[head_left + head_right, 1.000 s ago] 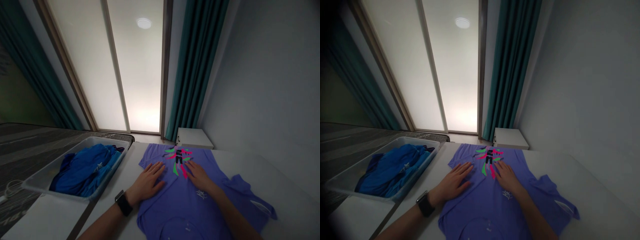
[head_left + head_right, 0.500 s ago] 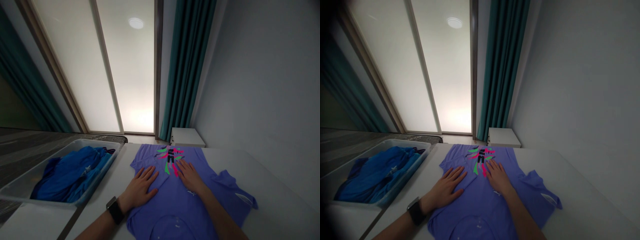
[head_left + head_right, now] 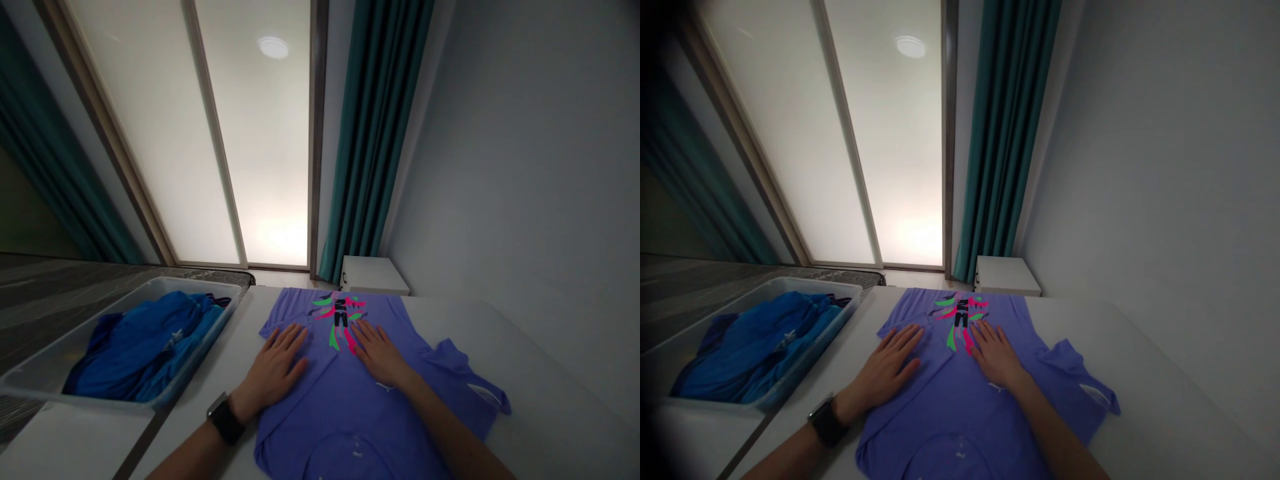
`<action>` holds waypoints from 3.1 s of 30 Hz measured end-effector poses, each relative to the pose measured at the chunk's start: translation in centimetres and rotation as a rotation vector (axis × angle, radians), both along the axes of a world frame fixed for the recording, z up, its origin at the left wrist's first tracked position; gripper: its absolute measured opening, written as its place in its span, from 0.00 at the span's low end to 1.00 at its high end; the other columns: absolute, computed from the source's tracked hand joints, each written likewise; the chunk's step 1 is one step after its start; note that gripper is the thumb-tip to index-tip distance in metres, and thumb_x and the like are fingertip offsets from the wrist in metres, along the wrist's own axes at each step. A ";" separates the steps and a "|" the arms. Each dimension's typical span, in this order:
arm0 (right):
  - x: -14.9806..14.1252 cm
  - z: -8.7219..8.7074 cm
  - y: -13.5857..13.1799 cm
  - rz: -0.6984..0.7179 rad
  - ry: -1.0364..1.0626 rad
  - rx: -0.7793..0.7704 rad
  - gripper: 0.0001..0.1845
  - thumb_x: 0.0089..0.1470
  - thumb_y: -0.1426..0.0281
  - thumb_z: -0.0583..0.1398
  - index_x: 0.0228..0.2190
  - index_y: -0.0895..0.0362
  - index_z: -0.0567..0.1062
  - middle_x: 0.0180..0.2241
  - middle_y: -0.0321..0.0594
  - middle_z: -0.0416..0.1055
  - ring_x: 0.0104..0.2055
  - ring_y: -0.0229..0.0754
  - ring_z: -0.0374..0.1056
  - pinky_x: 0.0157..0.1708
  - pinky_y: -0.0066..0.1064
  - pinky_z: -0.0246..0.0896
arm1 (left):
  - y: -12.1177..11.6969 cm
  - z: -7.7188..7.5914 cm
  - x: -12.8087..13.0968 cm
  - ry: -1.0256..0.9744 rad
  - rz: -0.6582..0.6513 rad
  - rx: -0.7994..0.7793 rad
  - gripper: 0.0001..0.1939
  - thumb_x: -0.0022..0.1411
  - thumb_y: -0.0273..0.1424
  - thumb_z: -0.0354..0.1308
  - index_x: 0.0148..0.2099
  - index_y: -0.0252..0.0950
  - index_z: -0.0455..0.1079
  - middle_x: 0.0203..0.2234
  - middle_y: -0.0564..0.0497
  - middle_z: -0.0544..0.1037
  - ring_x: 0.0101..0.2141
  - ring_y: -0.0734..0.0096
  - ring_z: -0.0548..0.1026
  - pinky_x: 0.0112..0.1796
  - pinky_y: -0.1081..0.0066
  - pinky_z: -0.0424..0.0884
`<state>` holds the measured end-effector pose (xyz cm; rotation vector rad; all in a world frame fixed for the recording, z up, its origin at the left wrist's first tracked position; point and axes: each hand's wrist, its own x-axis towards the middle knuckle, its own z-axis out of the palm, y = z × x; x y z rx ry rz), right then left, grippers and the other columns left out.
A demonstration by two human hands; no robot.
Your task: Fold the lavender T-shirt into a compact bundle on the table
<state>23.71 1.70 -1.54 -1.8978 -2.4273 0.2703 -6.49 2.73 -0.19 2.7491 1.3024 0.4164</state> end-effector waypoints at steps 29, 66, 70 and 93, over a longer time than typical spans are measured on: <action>0.6 -2.1 1.9 -0.088 -0.009 0.099 0.33 0.64 0.56 0.41 0.65 0.57 0.55 0.68 0.42 0.45 0.70 0.45 0.39 0.67 0.47 0.31 | 14.9 -0.6 -0.1 0.201 0.353 -0.196 0.37 0.68 0.52 0.31 0.70 0.36 0.46 0.68 0.44 0.49 0.67 0.57 0.46 0.63 0.47 0.41; 6.0 -1.8 9.6 -0.542 -0.085 0.033 0.35 0.63 0.54 0.38 0.66 0.59 0.51 0.69 0.47 0.43 0.70 0.49 0.37 0.64 0.52 0.30 | 14.7 -1.2 -0.9 0.201 0.442 -0.179 0.35 0.67 0.52 0.32 0.70 0.44 0.46 0.69 0.50 0.47 0.67 0.54 0.43 0.62 0.45 0.38; 6.4 -1.8 9.3 -0.553 -0.094 0.027 0.36 0.63 0.54 0.38 0.66 0.58 0.50 0.69 0.45 0.42 0.70 0.48 0.35 0.64 0.52 0.30 | 14.5 -0.9 -0.8 0.200 0.455 -0.188 0.34 0.68 0.52 0.32 0.70 0.45 0.46 0.69 0.51 0.47 0.67 0.55 0.43 0.62 0.44 0.38; 5.2 -1.6 8.7 -0.485 -0.118 0.056 0.37 0.63 0.55 0.39 0.66 0.62 0.51 0.69 0.49 0.41 0.70 0.49 0.35 0.65 0.52 0.26 | 14.8 -0.1 -0.8 0.182 0.435 -0.247 0.34 0.68 0.49 0.32 0.70 0.39 0.47 0.69 0.44 0.45 0.67 0.54 0.43 0.61 0.43 0.42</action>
